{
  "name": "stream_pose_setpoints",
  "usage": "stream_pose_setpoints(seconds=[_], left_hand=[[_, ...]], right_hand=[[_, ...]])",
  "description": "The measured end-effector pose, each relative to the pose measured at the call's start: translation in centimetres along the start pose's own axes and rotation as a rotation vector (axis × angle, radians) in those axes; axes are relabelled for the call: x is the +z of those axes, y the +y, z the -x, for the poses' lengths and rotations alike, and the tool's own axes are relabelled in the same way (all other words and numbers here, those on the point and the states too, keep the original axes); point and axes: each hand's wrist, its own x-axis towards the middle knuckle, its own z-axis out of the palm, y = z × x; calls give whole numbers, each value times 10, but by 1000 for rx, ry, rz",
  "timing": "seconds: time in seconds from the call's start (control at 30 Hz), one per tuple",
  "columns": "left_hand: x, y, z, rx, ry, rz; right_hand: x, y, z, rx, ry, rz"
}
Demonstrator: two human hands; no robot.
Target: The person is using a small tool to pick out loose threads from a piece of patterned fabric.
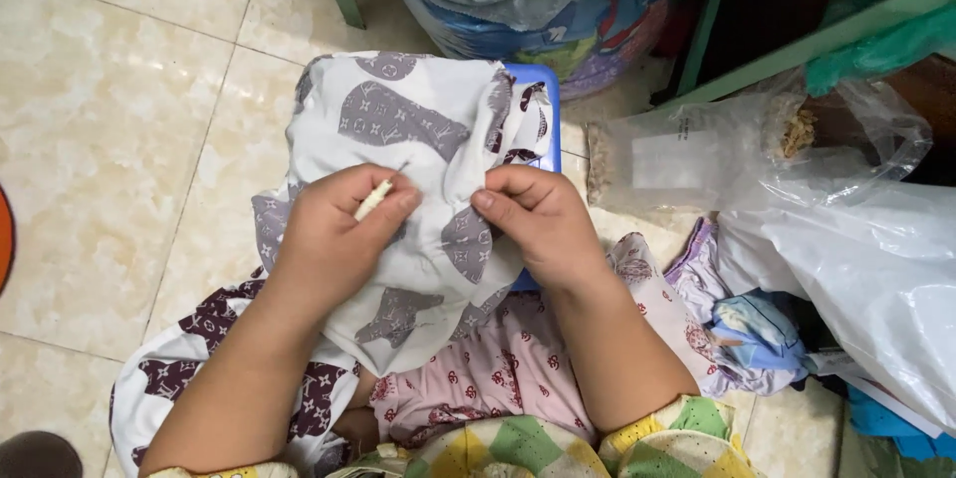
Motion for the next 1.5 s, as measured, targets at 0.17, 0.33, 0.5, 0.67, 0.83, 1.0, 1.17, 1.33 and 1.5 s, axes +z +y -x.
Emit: stream_pose_setpoints(seconds=[0.17,0.33,0.5,0.67,0.83,1.0,1.17,1.33,1.5], left_hand=[[3,3,2,25,-29,3],[5,2,5,204,172,-188],[11,-2,5,585,367,-254],[14,-5,4,631,376,-256],[17,-1,6,613,327,-253],[5,16,6,153,162,81],[6,7,4,-76,38,250],[11,4,3,52,191,173],[17,10,-3,421,428,-80]], right_hand=[[-4,5,-4,6,24,-12],[1,-3,-1,19,81,-6],[8,-1,1,-76,107,-107],[13,6,-1,-107,118,-187],[10,19,2,-84,55,-132],[15,5,9,-127,-8,69],[19,1,4,-138,-47,84],[17,7,-1,-176,-9,88],[27,-5,-2,-272,10,169]])
